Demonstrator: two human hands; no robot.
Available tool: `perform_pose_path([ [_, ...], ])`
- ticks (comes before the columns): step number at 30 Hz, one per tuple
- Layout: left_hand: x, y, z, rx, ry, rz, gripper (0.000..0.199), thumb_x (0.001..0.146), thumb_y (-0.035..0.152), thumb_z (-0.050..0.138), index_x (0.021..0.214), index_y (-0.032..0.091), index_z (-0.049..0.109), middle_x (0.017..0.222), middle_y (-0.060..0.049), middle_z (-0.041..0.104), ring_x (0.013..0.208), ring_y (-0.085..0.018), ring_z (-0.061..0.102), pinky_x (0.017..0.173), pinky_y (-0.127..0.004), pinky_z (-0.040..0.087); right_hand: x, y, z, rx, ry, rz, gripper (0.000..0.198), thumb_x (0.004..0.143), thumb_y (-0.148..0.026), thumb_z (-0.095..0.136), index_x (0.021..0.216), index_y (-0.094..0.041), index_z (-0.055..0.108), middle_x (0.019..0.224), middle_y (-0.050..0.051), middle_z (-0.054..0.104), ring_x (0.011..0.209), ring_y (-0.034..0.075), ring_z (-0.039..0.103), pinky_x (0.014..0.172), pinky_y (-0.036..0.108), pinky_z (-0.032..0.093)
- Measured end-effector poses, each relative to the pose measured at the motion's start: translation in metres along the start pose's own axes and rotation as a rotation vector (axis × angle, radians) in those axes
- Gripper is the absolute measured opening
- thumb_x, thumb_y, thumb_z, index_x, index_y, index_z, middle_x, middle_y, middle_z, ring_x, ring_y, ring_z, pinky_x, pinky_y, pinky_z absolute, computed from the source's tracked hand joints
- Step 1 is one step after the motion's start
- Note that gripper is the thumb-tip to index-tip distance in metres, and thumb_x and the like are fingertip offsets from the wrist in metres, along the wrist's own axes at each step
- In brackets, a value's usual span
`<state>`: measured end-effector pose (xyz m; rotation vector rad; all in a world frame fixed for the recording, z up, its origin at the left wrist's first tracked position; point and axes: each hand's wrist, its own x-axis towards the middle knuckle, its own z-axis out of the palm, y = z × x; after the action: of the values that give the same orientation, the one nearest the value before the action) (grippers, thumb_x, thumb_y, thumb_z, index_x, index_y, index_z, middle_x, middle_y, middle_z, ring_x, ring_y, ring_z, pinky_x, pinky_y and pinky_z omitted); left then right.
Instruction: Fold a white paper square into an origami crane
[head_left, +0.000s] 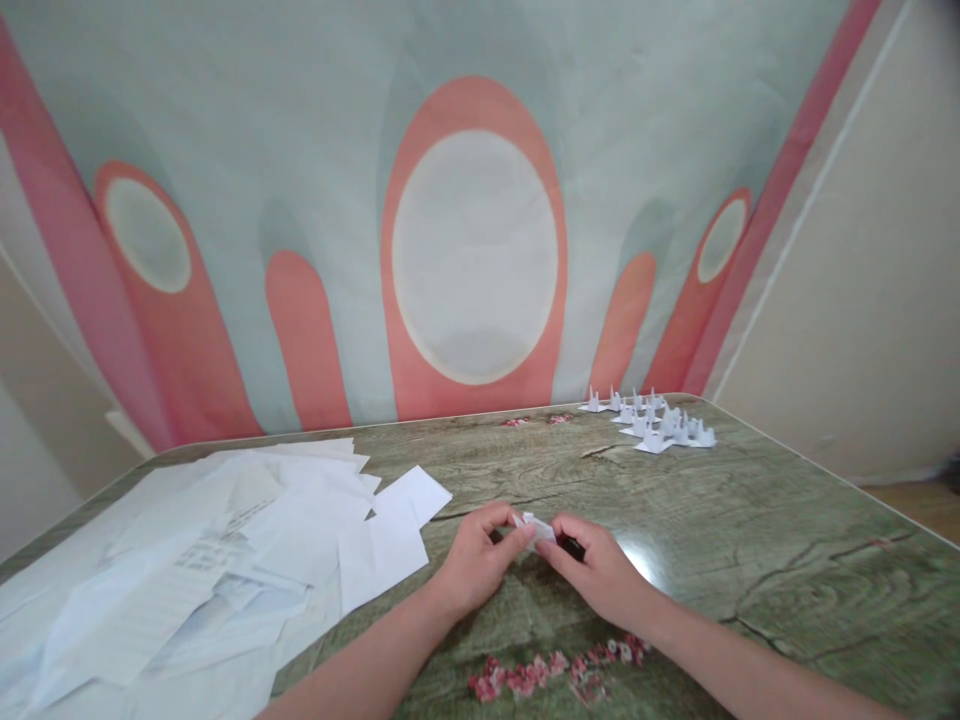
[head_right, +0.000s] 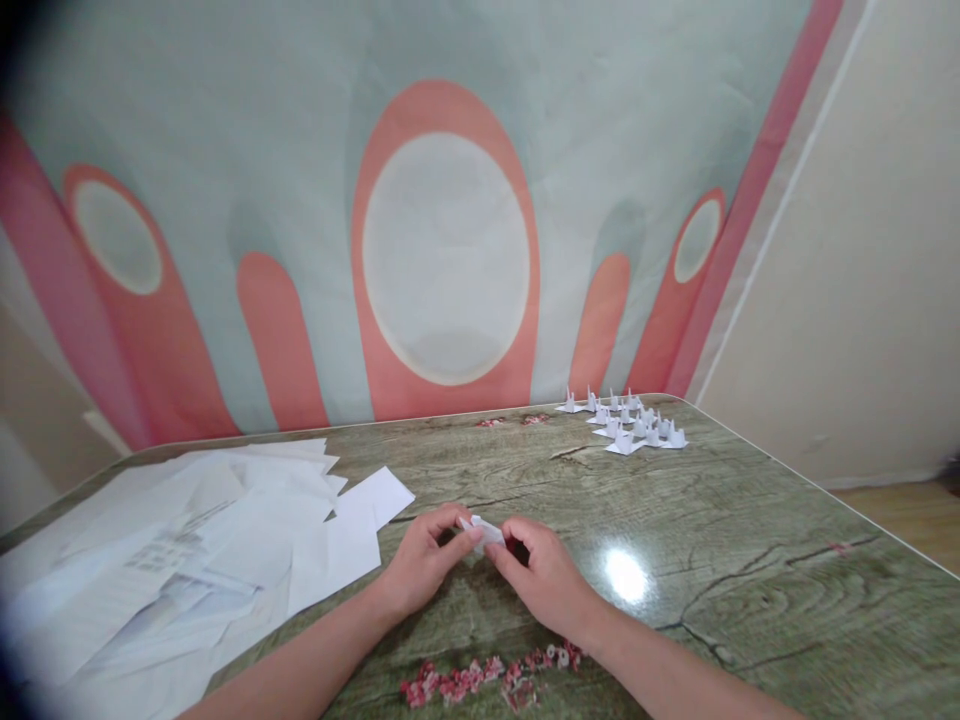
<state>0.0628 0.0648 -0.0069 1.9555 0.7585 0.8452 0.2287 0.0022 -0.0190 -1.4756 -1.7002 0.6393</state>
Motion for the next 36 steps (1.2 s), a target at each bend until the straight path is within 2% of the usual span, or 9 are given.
perform_pose_path([
  [5,0.0017,-0.0005,-0.0016,-0.019,0.004,-0.023,0.030,0.086,0.038,0.049,0.068,0.014,0.057,0.068,0.000,0.055,0.068,-0.013,0.050,0.065,-0.022,0.037,-0.0001,-0.0033,-0.0003,0.080,0.021,0.007,0.024,0.085,-0.032,0.047,0.065,-0.018,0.045,0.059,-0.005,0.042,0.058,0.011,0.041,0.054,0.022,0.030],
  [11,0.0029,-0.0015,-0.0027,-0.002,0.006,0.003,0.032,0.086,0.038,0.048,0.068,0.014,0.059,0.069,-0.001,0.057,0.070,-0.014,0.051,0.068,-0.022,0.038,-0.0004,-0.0047,0.0018,0.217,0.009,0.010,0.019,0.086,-0.032,0.046,0.075,-0.018,0.051,0.063,-0.003,0.053,0.060,0.011,0.048,0.056,0.022,0.035],
  [17,0.0034,-0.0006,-0.0015,-0.023,0.045,-0.062,0.020,0.080,0.034,0.057,0.081,0.015,0.063,0.077,-0.003,0.064,0.074,-0.016,0.055,0.070,-0.024,0.040,0.0003,-0.0034,0.0008,0.180,0.017,0.014,0.020,0.085,-0.030,0.048,0.070,-0.017,0.051,0.060,-0.004,0.050,0.057,0.011,0.046,0.055,0.022,0.034],
  [25,0.0027,-0.0040,0.0006,-0.060,0.054,-0.073,0.022,0.079,0.035,0.058,0.077,0.014,0.063,0.070,-0.002,0.061,0.067,-0.014,0.053,0.065,-0.023,0.040,-0.0020,-0.0019,-0.0006,0.149,-0.001,0.025,0.019,0.085,-0.030,0.048,0.071,-0.018,0.051,0.061,-0.004,0.048,0.059,0.011,0.043,0.055,0.022,0.033],
  [36,0.0026,-0.0059,-0.0012,-0.072,0.050,-0.036,0.023,0.081,0.035,0.057,0.073,0.014,0.062,0.070,-0.002,0.061,0.068,-0.014,0.053,0.067,-0.023,0.040,-0.0022,-0.0005,0.0002,0.136,-0.005,0.011,0.022,0.085,-0.033,0.047,0.070,-0.018,0.051,0.061,-0.004,0.048,0.059,0.011,0.044,0.055,0.022,0.033],
])
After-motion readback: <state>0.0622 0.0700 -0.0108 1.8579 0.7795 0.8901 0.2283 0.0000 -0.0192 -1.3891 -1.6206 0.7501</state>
